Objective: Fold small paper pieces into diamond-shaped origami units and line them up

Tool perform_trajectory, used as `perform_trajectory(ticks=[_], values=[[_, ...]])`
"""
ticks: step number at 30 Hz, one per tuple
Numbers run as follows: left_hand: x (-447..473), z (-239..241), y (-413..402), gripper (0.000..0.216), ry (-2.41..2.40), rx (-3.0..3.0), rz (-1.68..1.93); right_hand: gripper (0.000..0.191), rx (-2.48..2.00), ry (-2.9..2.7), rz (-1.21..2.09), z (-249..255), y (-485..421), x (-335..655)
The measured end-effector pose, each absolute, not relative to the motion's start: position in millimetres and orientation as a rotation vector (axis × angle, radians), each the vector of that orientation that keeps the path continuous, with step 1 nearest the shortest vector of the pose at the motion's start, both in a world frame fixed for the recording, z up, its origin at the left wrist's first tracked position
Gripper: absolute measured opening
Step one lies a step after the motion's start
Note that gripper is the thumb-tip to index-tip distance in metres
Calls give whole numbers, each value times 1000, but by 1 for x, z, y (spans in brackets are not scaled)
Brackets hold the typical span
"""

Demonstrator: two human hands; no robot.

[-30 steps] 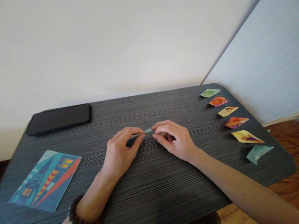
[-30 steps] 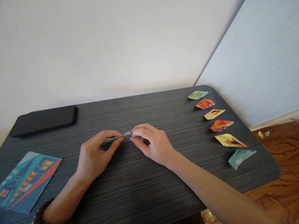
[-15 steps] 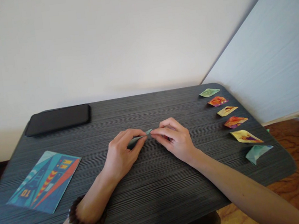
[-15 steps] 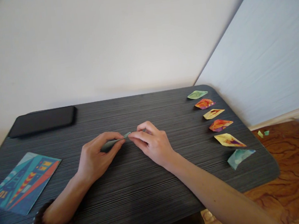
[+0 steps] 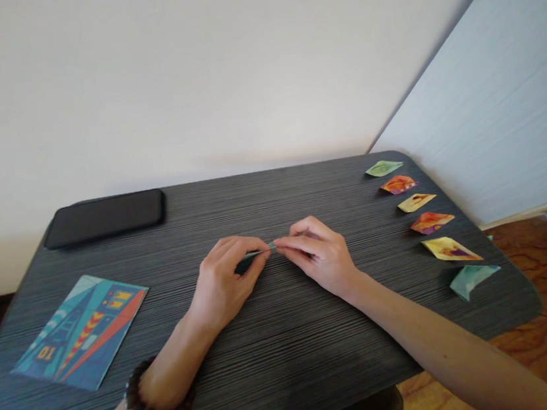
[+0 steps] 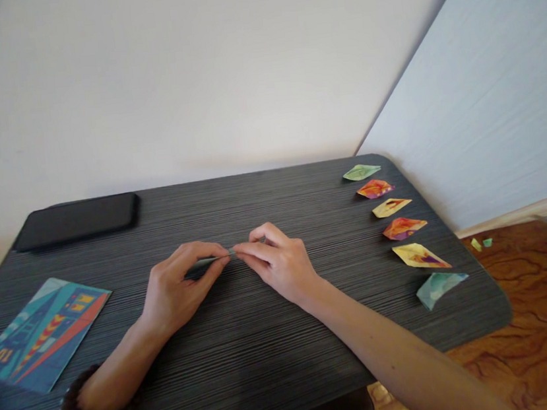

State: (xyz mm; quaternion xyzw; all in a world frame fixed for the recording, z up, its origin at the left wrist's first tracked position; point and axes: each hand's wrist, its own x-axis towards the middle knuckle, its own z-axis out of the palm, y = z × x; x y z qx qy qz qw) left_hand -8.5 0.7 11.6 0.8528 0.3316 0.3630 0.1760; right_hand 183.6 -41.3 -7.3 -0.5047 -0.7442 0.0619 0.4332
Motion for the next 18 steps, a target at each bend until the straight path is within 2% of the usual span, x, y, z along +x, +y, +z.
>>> perform_trajectory(ticks=[10, 18], values=[[-8, 10, 3, 7, 813, 2617, 1023, 17, -1262, -1973, 181, -2, -42, 183], [-7, 11, -1, 11, 891, 2428, 973, 14, -1234, -1975, 152, -2, -42, 183]])
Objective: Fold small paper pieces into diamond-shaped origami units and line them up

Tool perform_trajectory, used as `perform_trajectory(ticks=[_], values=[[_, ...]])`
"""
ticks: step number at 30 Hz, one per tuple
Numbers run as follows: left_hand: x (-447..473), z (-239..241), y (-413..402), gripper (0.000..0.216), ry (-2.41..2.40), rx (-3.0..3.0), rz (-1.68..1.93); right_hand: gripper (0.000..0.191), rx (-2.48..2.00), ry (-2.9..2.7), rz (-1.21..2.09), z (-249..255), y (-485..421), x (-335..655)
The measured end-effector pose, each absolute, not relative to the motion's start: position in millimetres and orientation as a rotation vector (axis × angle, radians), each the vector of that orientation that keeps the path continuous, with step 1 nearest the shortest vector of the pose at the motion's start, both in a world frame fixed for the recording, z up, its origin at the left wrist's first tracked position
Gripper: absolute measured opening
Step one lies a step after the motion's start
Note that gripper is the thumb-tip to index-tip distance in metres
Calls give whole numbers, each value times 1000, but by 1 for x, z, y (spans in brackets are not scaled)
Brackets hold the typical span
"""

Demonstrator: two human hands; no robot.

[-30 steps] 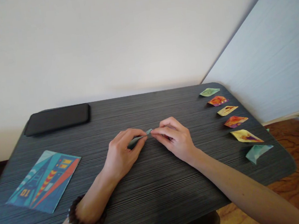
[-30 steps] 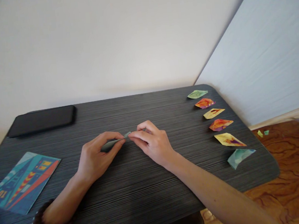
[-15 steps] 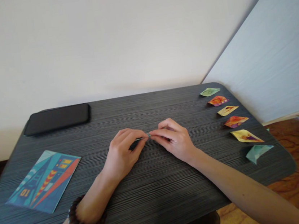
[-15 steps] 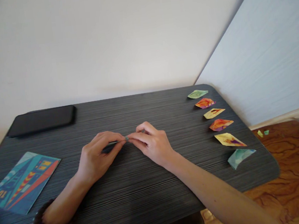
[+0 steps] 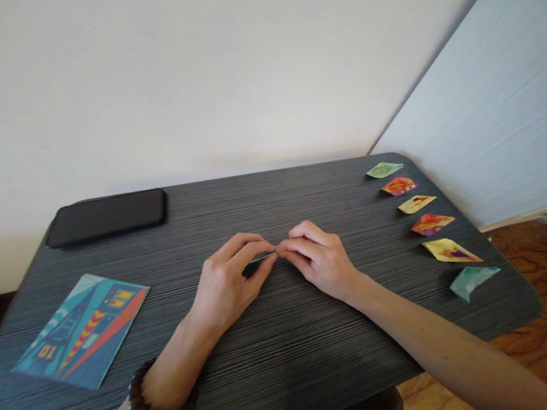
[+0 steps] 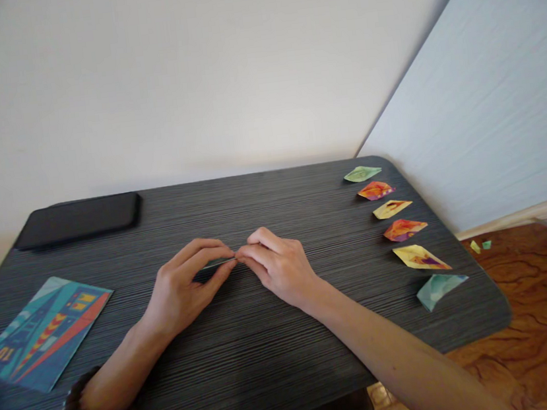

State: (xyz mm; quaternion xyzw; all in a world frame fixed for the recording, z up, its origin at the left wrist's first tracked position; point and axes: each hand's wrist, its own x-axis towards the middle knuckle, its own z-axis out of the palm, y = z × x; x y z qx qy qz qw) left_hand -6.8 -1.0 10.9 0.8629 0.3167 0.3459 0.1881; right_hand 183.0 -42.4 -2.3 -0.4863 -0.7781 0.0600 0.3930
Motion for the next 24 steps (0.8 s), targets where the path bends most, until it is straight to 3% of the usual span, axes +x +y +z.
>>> perform_trajectory(ticks=[11, 24], values=[[-7, 10, 1, 12, 823, 2414, 1019, 6, -1240, -1823, 296, 0, -40, 184], [-10, 12, 2, 9, 871, 2447, 974, 14, -1264, -1729, 438, -2, -42, 181]])
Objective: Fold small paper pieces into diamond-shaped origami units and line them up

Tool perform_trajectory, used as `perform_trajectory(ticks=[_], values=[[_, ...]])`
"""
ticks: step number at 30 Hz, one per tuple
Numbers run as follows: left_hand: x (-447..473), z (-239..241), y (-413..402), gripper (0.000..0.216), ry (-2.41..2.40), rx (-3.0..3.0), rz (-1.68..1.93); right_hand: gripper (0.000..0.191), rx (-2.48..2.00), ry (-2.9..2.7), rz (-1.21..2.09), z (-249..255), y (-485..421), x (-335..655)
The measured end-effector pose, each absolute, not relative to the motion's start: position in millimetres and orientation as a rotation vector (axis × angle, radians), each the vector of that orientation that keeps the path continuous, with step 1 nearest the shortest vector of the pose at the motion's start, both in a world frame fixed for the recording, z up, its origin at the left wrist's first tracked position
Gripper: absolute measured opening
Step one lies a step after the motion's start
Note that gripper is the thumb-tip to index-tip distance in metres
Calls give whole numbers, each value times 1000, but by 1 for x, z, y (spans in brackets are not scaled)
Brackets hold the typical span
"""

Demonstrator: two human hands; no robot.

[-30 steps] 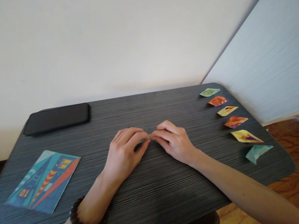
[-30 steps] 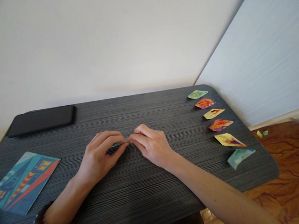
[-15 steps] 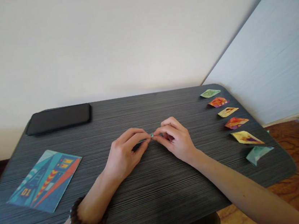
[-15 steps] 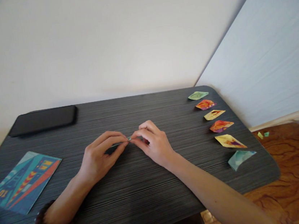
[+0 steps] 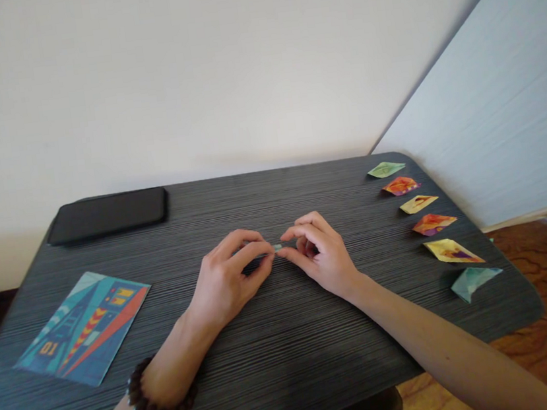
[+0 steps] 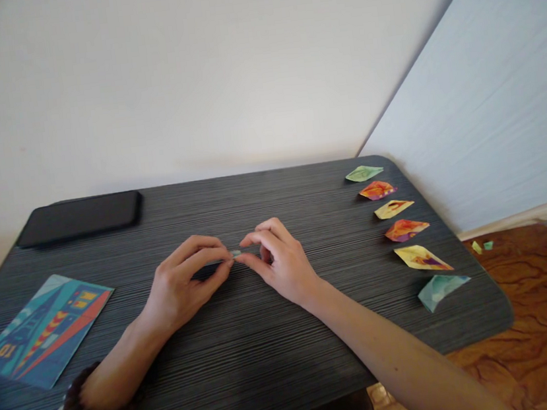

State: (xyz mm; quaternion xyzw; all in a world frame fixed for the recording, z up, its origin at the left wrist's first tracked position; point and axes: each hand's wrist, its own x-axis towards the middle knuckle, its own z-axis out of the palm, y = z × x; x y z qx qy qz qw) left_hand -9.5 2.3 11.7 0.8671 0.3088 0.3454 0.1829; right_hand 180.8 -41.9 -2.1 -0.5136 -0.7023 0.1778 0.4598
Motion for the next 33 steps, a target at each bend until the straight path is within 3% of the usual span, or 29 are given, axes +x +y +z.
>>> perform_trajectory(ticks=[21, 33], values=[[-12, 36, 3, 14, 1048, 1884, 598, 10, -1114, -1777, 477, 5, -45, 178], [-9, 35, 0, 20, 979, 1394, 434, 9, -1050, -1895, 176, 1, -45, 184]])
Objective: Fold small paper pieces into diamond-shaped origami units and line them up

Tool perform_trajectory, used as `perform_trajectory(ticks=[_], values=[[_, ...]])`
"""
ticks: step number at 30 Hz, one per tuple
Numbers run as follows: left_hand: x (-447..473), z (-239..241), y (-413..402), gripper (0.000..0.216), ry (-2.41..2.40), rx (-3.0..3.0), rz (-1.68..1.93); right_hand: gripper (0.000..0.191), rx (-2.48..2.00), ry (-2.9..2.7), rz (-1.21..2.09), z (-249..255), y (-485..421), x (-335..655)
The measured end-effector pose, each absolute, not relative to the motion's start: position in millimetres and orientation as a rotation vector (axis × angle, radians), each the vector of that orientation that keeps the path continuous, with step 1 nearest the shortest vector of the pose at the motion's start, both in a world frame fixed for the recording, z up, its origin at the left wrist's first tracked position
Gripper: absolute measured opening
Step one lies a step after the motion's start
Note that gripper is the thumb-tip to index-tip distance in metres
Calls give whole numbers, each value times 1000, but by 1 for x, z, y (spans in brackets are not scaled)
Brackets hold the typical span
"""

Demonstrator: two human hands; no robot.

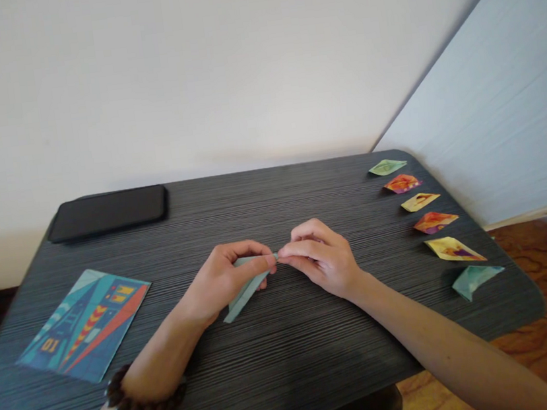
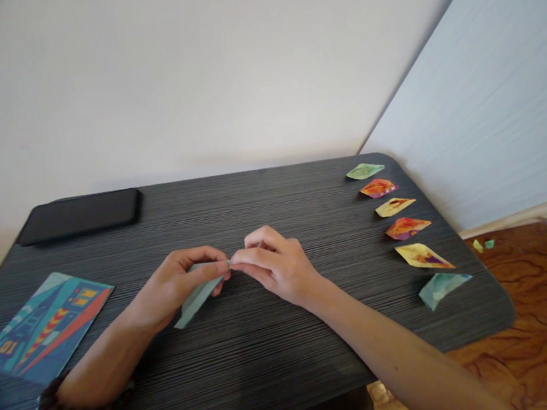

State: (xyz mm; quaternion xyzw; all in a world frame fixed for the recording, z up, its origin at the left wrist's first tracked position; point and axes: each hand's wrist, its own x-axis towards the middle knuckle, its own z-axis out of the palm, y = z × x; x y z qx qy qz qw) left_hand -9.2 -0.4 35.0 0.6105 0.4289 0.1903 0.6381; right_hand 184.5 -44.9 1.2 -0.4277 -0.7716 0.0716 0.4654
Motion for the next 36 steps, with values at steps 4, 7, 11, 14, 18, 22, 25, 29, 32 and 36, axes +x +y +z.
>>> perform_trajectory(ticks=[4, 7, 11, 14, 18, 22, 25, 29, 32, 36], values=[[-11, 34, 1, 21, 949, 1350, 424, 11, -1010, -1961, 150, 2, -44, 186], [-11, 34, 2, 21, 919, 1348, 427, 11, -969, -1994, 121, 3, -43, 187], [-11, 35, 2, 23, 887, 1378, 423, 14, -960, -2068, 96, 4, -44, 190], [-10, 36, 2, 24, 901, 1417, 408, 13, -944, -2080, 103, 3, -44, 190], [-9, 35, 1, 22, 958, 1515, 427, 8, -974, -1975, 288, 4, -44, 187], [-8, 31, 1, 19, 1017, 1713, 498, 12, -1076, -1885, 612, 7, -45, 184], [-9, 29, 1, 19, 1026, 1817, 544, 7, -1103, -1862, 724, 10, -46, 183], [-9, 30, 0, 17, 1016, 1870, 560, 3, -1133, -1848, 747, 10, -46, 182], [-7, 30, -1, 16, 1020, 1900, 561, 3, -1141, -1847, 743, 8, -45, 181], [-7, 29, -2, 14, 1037, 1940, 564, 5, -1149, -1835, 753, 7, -44, 180]])
